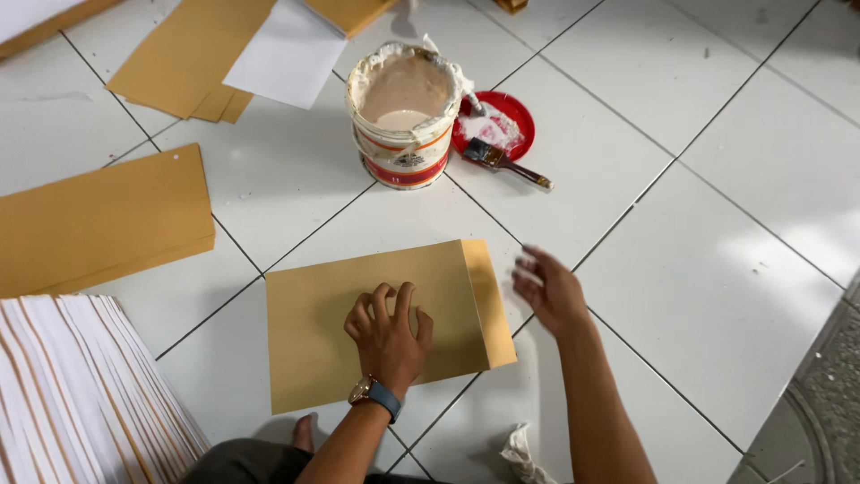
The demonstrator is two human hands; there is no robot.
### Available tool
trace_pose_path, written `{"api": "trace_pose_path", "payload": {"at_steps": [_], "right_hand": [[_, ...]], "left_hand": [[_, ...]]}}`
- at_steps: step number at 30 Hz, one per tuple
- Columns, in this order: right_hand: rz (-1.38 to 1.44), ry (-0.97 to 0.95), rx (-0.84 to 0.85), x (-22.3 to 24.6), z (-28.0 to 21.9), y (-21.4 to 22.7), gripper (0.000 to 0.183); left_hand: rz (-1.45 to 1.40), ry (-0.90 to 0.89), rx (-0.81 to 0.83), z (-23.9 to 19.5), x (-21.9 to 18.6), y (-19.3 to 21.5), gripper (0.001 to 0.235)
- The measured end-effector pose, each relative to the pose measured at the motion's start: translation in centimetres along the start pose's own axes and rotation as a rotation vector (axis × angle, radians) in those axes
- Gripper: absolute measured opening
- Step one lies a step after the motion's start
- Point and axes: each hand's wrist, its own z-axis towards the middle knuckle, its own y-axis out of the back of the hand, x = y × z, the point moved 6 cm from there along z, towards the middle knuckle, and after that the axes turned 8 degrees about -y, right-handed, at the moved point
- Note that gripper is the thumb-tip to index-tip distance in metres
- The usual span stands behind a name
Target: The person sits on the floor and applies white glue to the edge of a yellow paper sheet using a brush. They then fold the glued edge over and press it down with a cloth to secure the bond. This process is repeated for multiple sheets.
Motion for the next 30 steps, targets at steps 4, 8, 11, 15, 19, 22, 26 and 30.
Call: {"api": "trace_pose_path", "payload": {"at_steps": [4, 8, 11, 15, 19, 22, 26, 30], "right_hand": [[0.36, -0.045, 0.111, 3.5, 13.2, -3.5, 0.028], [0.608, -0.132, -0.026, 4.5, 21.9, -5.7, 0.035], [0.623, -0.052, -0.2, 5.3, 21.6, -5.8, 0.031], [0.199, 0.541, -0.396, 9.7, 14.9, -6.2, 0.035], [-0.15, 0.974, -0.25, 14.0, 9.7, -8.1, 0.026], [-0.915, 1.313, -0.032, 14.8, 8.6, -11.8, 0.012], [-1.627, 1.673, 0.133, 12.3, 11.0, -13.5, 0.029], [-1.678, 1.585, 0.212, 12.2, 12.8, -13.5, 0.038]], "left_hand": [[0.013, -0.016, 0.0, 0.5, -0.2, 0.3, 0.033], [0.044, 0.029, 0.103, 0.5, 0.1, -0.1, 0.036], [0.055, 0.025, 0.107, 0.4, -0.1, -0.2, 0.035], [0.05, 0.04, 0.147, 0.1, 0.2, -1.0, 0.038], [0.05, 0.051, 0.147, -0.1, 0.2, -0.8, 0.039], [0.053, 0.03, 0.138, 0.3, 0.1, -0.6, 0.037], [0.047, 0.039, 0.139, 0.2, 0.0, -0.3, 0.038], [0.054, 0.032, 0.113, 0.4, -0.1, -0.3, 0.036]]}}
